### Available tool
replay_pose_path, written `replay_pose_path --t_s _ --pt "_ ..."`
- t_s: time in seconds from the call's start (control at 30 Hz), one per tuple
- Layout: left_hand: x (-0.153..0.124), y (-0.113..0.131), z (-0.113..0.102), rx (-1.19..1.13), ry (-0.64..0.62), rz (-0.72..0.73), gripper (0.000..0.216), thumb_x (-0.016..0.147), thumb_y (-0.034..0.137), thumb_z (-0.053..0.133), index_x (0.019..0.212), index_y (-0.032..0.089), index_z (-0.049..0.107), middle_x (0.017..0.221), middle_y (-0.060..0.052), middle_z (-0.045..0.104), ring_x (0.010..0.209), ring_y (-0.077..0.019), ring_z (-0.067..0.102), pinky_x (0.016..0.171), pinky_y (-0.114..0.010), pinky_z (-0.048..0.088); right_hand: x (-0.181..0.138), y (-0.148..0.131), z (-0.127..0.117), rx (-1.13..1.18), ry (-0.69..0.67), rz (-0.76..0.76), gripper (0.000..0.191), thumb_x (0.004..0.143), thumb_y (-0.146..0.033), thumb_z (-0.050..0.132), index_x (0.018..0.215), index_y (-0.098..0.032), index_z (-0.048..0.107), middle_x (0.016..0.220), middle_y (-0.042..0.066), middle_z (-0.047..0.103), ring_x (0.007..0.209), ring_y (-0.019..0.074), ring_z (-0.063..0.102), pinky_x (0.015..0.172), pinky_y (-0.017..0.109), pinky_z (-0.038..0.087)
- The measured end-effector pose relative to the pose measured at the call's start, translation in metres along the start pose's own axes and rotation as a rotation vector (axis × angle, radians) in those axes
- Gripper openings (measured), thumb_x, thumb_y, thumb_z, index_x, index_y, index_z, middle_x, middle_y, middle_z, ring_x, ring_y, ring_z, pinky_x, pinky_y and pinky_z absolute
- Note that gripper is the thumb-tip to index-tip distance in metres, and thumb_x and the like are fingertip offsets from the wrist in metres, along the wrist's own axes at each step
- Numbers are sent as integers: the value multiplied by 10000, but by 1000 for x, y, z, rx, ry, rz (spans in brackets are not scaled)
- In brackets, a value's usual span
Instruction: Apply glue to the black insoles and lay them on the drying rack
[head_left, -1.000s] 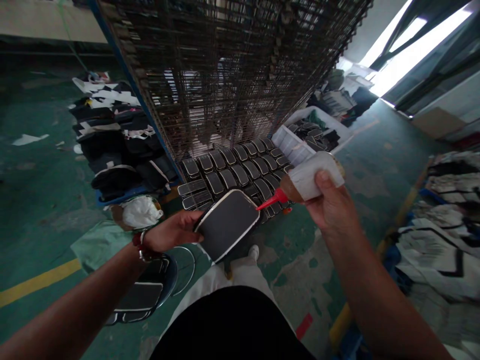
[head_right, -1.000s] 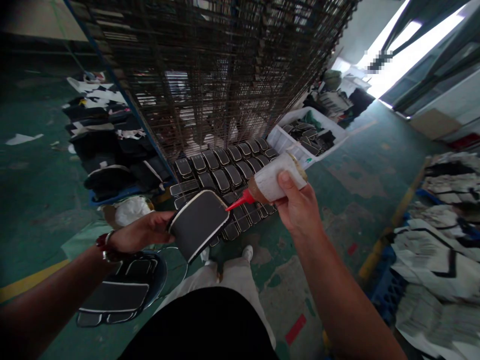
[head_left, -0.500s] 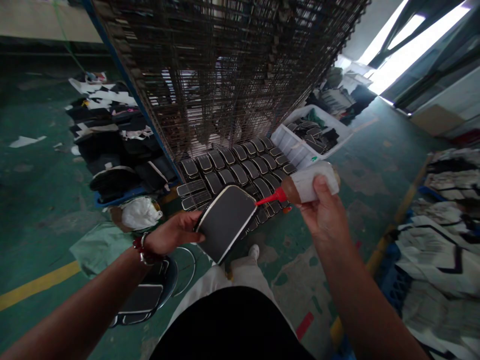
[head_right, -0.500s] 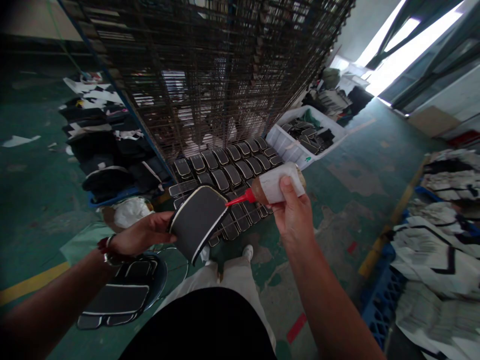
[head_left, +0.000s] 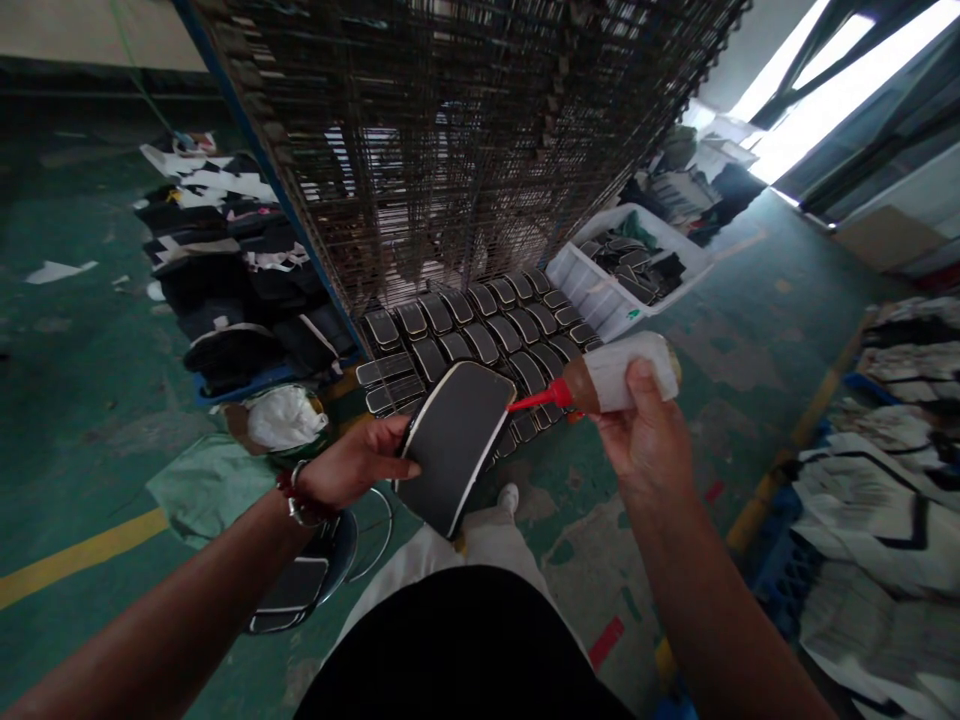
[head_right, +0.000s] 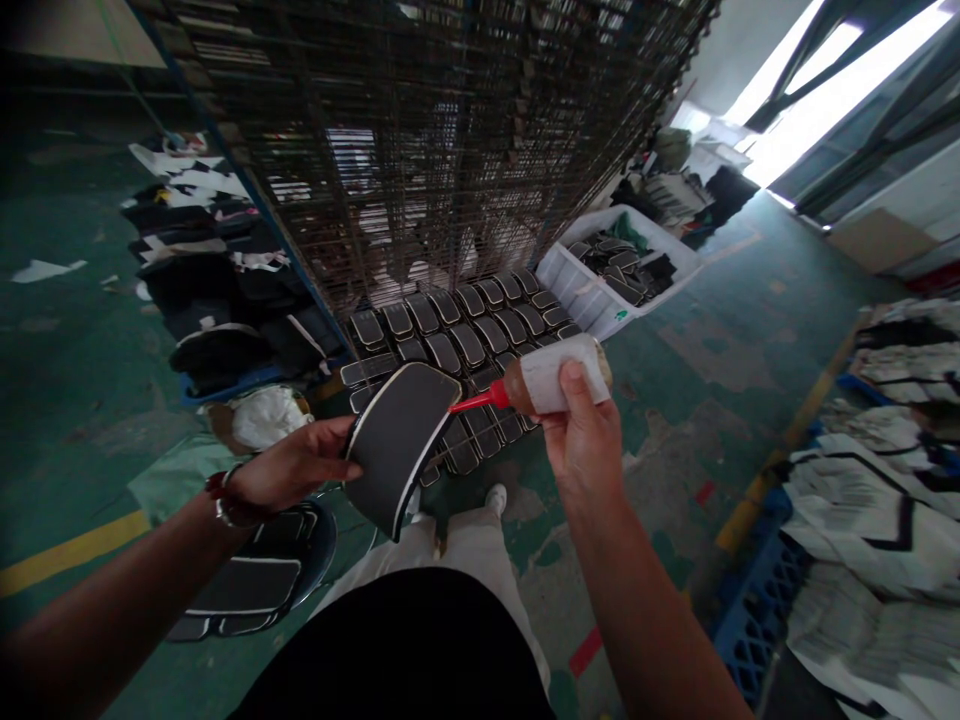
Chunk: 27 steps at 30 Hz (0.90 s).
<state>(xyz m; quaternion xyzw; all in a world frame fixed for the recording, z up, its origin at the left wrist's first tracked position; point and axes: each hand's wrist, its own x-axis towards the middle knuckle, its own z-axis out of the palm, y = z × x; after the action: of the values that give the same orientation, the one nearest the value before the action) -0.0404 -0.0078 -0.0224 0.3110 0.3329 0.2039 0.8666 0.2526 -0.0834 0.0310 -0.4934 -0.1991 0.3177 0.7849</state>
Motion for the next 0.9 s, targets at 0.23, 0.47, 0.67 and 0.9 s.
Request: replay_pose_path --t_s 0.23,0.47,0.67,0.9 --pt "2 -2 -5 105 -187 89 360 713 39 831 1050 162 804 953 -74 832 813 -205 783 783 -301 623 -13 2 1 -29 -27 30 418 701 -487 948 925 -207 734 815 -7 706 662 156 660 496 239 535" --pt "3 -3 0 66 -113 44 403 683 33 824 1070 144 799 1007 -103 830 807 -214 782 788 -316 622 -26 5 0 -69 -100 11 378 732 -494 925 909 -218 736 792 -17 674 640 136 628 514 231 543" --pt "4 -7 0 10 -82 -6 487 653 26 809 1129 121 765 1003 -120 825 775 -223 780 759 -336 634 -36 6 -3 -120 -198 -50 304 799 -475 873 894 -231 719 790 -8 658 712 152 657 569 235 555" --pt "5 -9 0 -29 -66 -51 566 672 35 785 1231 90 714 1013 -147 817 756 -225 779 745 -337 627 -49 7 -10 -182 -218 -79 269 785 -446 839 975 -285 736 906 28 727 894 233 723 816 386 635"
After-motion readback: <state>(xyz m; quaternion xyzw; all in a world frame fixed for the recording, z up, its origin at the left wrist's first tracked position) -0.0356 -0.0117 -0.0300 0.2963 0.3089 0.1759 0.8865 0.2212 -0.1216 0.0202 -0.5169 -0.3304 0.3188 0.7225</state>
